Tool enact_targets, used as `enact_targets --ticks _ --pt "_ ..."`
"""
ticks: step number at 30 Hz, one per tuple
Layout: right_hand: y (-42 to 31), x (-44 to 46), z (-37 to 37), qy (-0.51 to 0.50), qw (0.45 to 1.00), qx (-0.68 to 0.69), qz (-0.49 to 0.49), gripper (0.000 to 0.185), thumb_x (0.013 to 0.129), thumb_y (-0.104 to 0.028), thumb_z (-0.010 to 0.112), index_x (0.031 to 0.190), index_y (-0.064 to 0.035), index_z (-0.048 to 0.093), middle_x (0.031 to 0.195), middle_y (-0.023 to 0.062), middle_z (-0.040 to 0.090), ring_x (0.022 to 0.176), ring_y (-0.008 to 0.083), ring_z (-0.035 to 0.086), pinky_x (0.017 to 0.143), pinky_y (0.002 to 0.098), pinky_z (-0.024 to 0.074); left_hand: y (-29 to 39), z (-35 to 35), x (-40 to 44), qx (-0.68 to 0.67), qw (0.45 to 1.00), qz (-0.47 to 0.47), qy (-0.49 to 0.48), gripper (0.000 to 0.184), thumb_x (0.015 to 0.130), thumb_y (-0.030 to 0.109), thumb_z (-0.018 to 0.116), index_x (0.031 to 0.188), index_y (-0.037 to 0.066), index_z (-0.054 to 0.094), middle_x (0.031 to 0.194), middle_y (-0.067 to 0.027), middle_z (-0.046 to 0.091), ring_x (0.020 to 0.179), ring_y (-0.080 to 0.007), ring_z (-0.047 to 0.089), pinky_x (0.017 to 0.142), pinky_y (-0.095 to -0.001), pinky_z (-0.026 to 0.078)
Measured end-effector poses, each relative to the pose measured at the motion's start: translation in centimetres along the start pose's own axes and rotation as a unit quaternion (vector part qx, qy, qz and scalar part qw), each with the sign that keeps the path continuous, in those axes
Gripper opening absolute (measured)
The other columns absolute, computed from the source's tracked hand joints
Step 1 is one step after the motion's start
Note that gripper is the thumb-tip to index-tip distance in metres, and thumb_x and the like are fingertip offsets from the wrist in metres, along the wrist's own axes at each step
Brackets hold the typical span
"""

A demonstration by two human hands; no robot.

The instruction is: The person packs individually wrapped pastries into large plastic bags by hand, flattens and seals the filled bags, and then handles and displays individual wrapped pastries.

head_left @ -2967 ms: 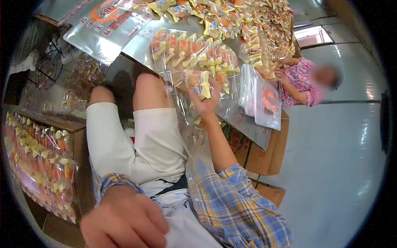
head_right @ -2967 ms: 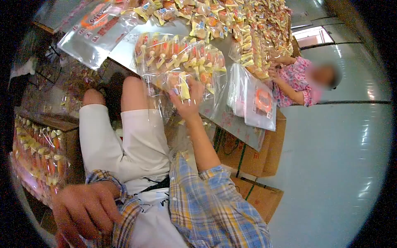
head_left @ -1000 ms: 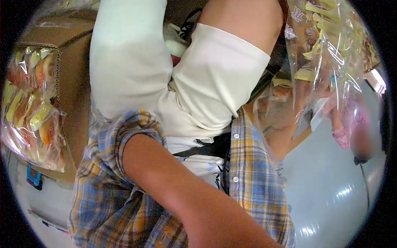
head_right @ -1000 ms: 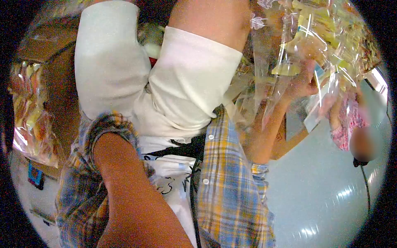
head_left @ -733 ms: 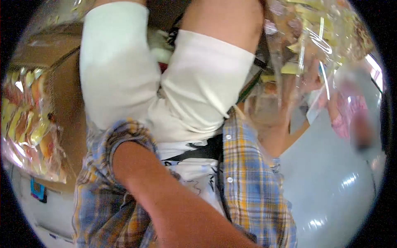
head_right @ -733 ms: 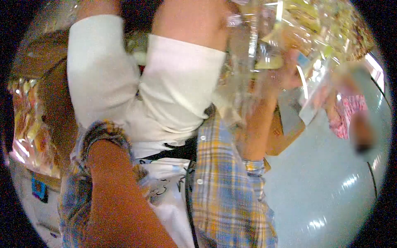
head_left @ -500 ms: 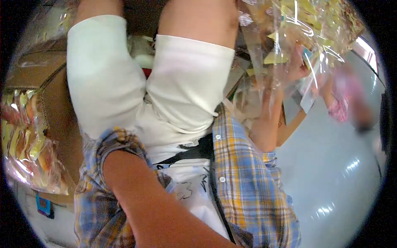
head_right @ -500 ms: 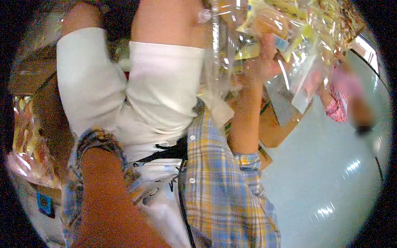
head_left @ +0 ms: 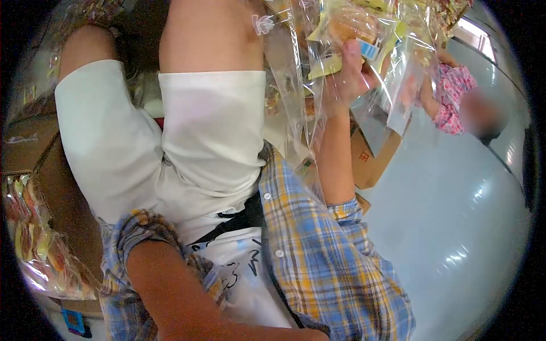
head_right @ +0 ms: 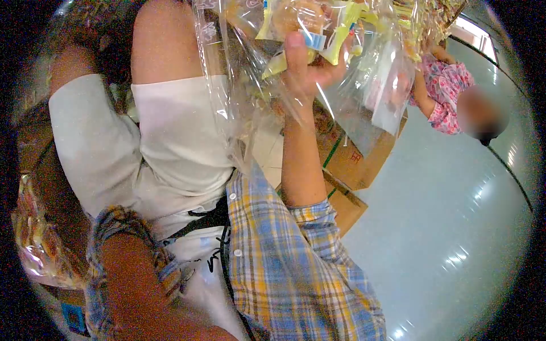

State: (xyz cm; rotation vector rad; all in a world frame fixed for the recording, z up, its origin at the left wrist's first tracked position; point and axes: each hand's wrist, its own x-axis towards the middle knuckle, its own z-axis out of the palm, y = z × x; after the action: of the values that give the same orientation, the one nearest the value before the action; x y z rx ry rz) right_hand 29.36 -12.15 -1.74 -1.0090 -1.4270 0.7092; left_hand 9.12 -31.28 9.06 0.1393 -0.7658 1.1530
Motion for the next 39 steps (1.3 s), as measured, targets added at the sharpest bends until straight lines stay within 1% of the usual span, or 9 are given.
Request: enact_targets --ticks 6,19,21,23,25,27,34,35,39 --pt "-0.7 0.0 0.5 0.012 0.999 -0.007 0.029 0.071 0.081 -0.019 0.084 0.138 0.0059 0.051 0.126 0.0127 0.062 0.114 0.0209 0.061 0.100 0.0343 0.0484 0.1 -0.2 0.2 0.017 1.000 -0.021 0.000 0.027 0.092 0.025 0.069 0.105 0.003 0.061 0.105 -0.0107 0.066 0.091 -0.0215 0.060 0.079 -0.0340 0.047" --pt "-2.2 0.1 0.8 -0.050 0.996 -0.065 -0.040 0.055 0.085 -0.014 0.075 0.133 0.0046 0.054 0.117 0.0105 0.067 0.104 0.0187 0.064 0.091 0.0340 0.0526 -0.2 -1.4 1.5 0.103 0.992 -0.076 0.007 0.018 0.094 0.022 0.065 0.090 0.005 0.067 0.089 -0.0071 0.073 0.073 -0.0181 0.066 0.064 -0.0300 0.052" --pt "-3.0 -0.5 0.7 -0.040 0.997 -0.058 0.036 0.065 0.080 -0.014 0.080 0.136 0.0041 0.051 0.120 0.0109 0.064 0.107 0.0194 0.063 0.094 0.0329 0.0510 -0.3 -2.2 2.2 0.156 0.983 -0.091 0.030 0.018 0.095 0.021 0.065 0.087 0.005 0.068 0.087 -0.0065 0.074 0.071 -0.0176 0.067 0.062 -0.0294 0.052" --pt "-2.4 -0.5 0.9 -0.032 0.998 -0.044 0.036 0.067 0.078 -0.014 0.081 0.135 0.0040 0.051 0.118 0.0100 0.064 0.106 0.0182 0.062 0.092 0.0316 0.0506 -1.4 -3.3 2.5 0.277 0.943 -0.156 0.099 0.019 0.095 0.021 0.064 0.085 0.005 0.069 0.084 -0.0060 0.075 0.068 -0.0171 0.068 0.060 -0.0288 0.053" --pt "-2.3 -0.8 1.1 -0.036 0.998 -0.037 0.035 0.066 0.078 -0.013 0.080 0.135 0.0047 0.052 0.118 0.0099 0.064 0.106 0.0173 0.062 0.091 0.0312 0.0506 -3.3 -5.1 1.9 0.459 0.808 -0.317 0.188 0.016 0.095 0.014 0.061 0.083 0.005 0.068 0.076 -0.0034 0.071 0.068 -0.0105 0.065 0.058 -0.0297 0.050" --pt "-2.0 -0.8 0.5 -0.088 0.994 -0.047 -0.033 0.064 0.085 -0.008 0.077 0.141 0.0038 0.048 0.123 0.0102 0.063 0.108 0.0164 0.061 0.093 0.0308 0.0493 -5.9 -7.5 0.3 0.537 0.736 -0.318 0.263 0.009 0.092 0.006 0.061 0.086 0.004 0.067 0.075 -0.0024 0.067 0.071 -0.0066 0.061 0.062 -0.0279 0.049" --pt "-1.5 -1.7 0.8 -0.033 0.999 -0.013 0.004 0.064 0.081 -0.014 0.080 0.135 0.0058 0.052 0.122 0.0111 0.063 0.108 0.0186 0.061 0.093 0.0321 0.0502 -12.0 -13.4 -3.2 0.440 0.714 -0.183 0.512 0.013 0.094 0.006 0.057 0.105 0.000 0.060 0.094 -0.0079 0.067 0.083 -0.0121 0.063 0.072 -0.0282 0.050" --pt "-2.0 -1.3 0.3 -0.083 0.996 -0.032 0.005 0.064 0.082 -0.010 0.078 0.137 0.0063 0.049 0.125 0.0132 0.062 0.111 0.0196 0.061 0.094 0.0326 0.0501 -12.1 -13.1 -3.1 0.460 0.675 -0.226 0.530 0.035 0.095 0.006 0.055 0.128 0.001 0.050 0.108 -0.0102 0.066 0.092 -0.0173 0.064 0.084 -0.0309 0.052" --pt "-2.6 -1.5 0.7 -0.078 0.996 0.002 0.038 0.068 0.082 -0.003 0.076 0.142 0.0065 0.045 0.128 0.0137 0.061 0.114 0.0205 0.060 0.096 0.0341 0.0498 -14.3 -17.4 -3.7 0.369 0.668 -0.143 0.631 0.058 0.097 0.011 0.055 0.146 0.004 0.025 0.128 -0.0185 0.057 0.104 -0.0263 0.063 0.087 -0.0374 0.053"
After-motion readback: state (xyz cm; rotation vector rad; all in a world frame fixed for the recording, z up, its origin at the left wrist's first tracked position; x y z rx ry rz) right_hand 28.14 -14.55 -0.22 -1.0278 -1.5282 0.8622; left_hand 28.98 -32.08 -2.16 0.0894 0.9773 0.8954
